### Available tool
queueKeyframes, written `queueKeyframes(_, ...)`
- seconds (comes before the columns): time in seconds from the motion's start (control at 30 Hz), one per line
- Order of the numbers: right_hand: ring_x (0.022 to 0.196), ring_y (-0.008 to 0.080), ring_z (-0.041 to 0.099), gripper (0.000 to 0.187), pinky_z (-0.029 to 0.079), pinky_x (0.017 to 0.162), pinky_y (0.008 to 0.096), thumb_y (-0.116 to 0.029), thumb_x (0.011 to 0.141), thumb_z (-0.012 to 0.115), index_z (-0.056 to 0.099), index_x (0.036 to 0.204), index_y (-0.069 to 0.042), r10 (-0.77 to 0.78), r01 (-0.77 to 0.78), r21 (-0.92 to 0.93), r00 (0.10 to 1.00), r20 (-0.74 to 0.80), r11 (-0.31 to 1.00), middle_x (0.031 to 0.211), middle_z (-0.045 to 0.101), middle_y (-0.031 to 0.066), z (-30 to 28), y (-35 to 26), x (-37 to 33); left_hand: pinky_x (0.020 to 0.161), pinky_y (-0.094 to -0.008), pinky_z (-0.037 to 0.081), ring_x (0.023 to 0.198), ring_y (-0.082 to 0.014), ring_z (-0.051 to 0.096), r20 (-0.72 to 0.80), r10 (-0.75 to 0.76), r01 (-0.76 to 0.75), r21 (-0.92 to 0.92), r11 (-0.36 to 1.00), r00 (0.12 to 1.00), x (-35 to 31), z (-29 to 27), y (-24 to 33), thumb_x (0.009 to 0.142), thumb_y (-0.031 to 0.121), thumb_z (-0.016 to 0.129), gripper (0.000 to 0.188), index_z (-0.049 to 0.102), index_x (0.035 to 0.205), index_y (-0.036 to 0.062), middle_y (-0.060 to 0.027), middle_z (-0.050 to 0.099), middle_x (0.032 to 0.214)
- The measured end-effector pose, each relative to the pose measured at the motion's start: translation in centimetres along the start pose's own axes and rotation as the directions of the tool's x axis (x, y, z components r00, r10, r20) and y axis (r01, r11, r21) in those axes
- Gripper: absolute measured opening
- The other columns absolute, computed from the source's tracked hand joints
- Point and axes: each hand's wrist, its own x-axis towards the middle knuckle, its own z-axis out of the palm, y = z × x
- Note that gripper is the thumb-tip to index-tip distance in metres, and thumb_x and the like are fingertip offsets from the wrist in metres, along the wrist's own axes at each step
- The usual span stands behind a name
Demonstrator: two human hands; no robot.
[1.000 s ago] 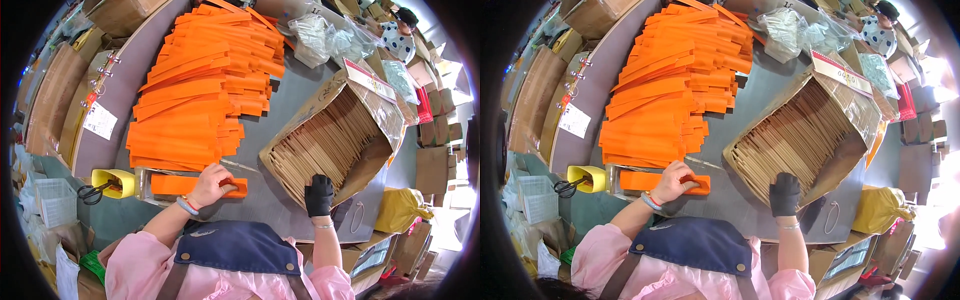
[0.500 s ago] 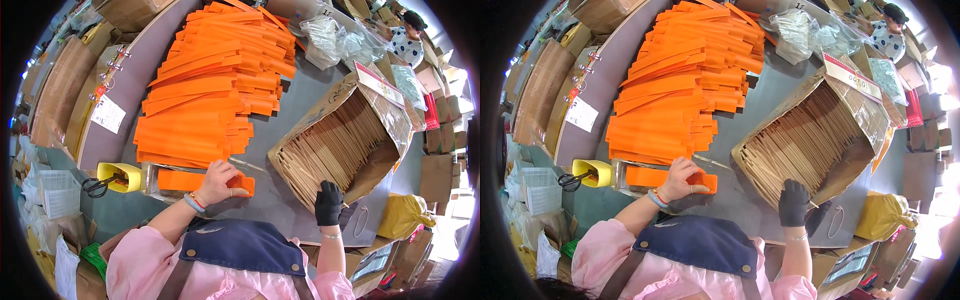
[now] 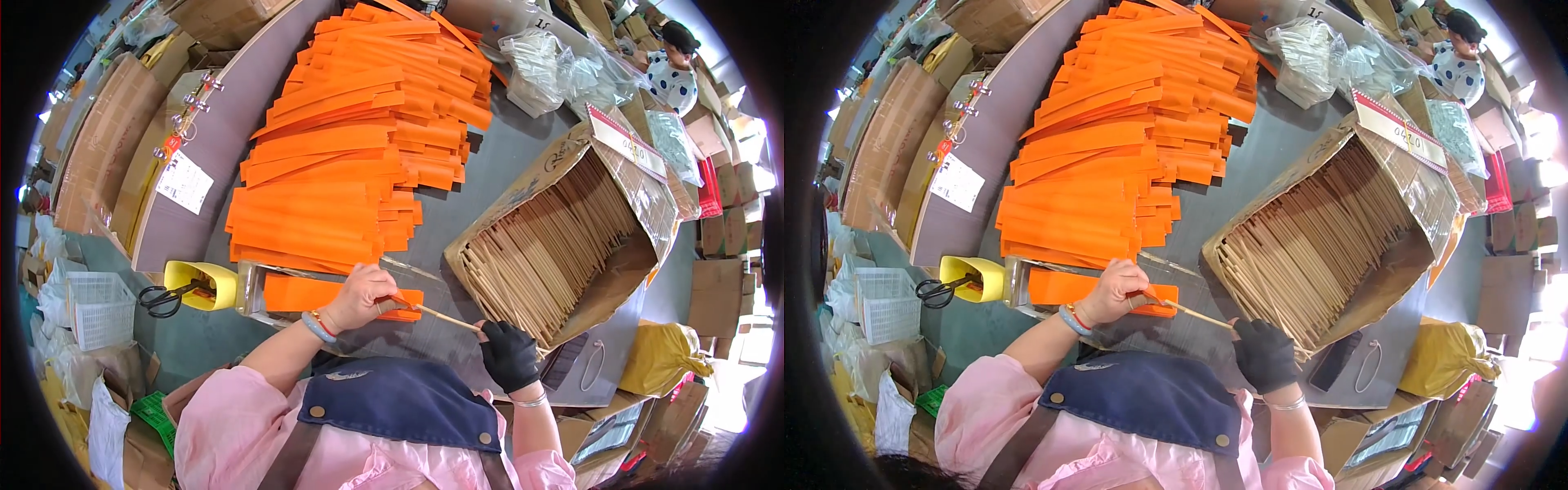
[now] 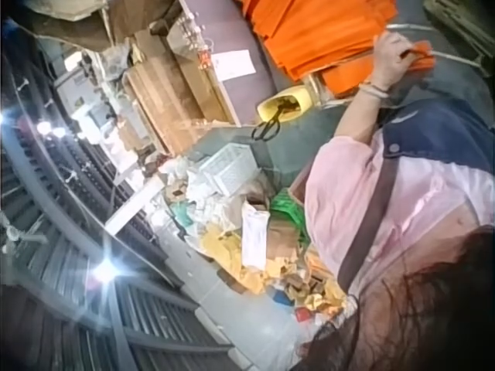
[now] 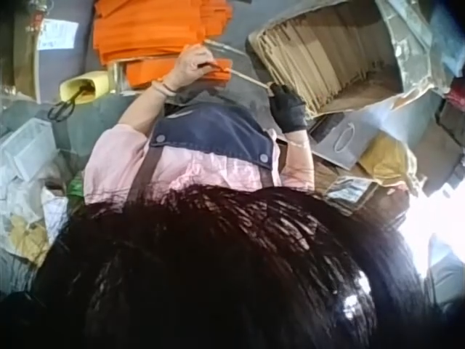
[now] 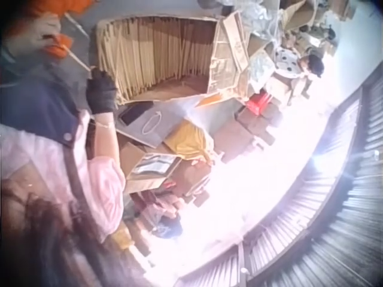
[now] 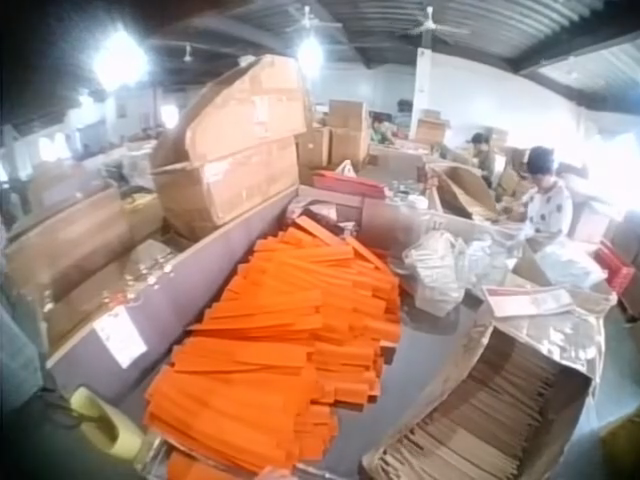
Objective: Assembling decorative items by inserting a wooden stick through an orange paper slip and placing them into a box.
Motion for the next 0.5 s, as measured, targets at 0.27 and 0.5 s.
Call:
queueKeyframes(0.27,0.067,0.0316,0.065,0.014,0.050,0.060,0.0432,-0.022,0.090,0.062,0.069,0.100,-0.016,0.001,0.001,-0.042,0.999,0.035,0.999,0.076,0.064,0.0103,-0.9,-0.8,0.7,0.074,-0.0357,0.039,0.085,-0.0220,0.057,0.025,0.043,-0.043,0.009,0.999,0.999,0.5,-0.1,0.3,0.083,0.023,0.074,0.015,0.065,0.088,0.0125,0.0001,0.063,0.090)
queueKeyframes(0.5,0.094,0.0388,0.064,0.037,0.050,0.083,0.0444,-0.017,0.089,0.061,0.061,0.124,-0.004,0.042,-0.041,0.046,0.999,-0.017,0.998,0.102,0.067,0.0191,-1.1,0.0,2.0,0.067,-0.0321,0.043,0.077,-0.0190,0.062,0.169,0.212,-0.256,0.311,0.915,0.962,3.1,-1.3,5.5,0.077,0.021,0.071,0.013,0.066,0.087,0.0132,0.0001,0.064,0.086)
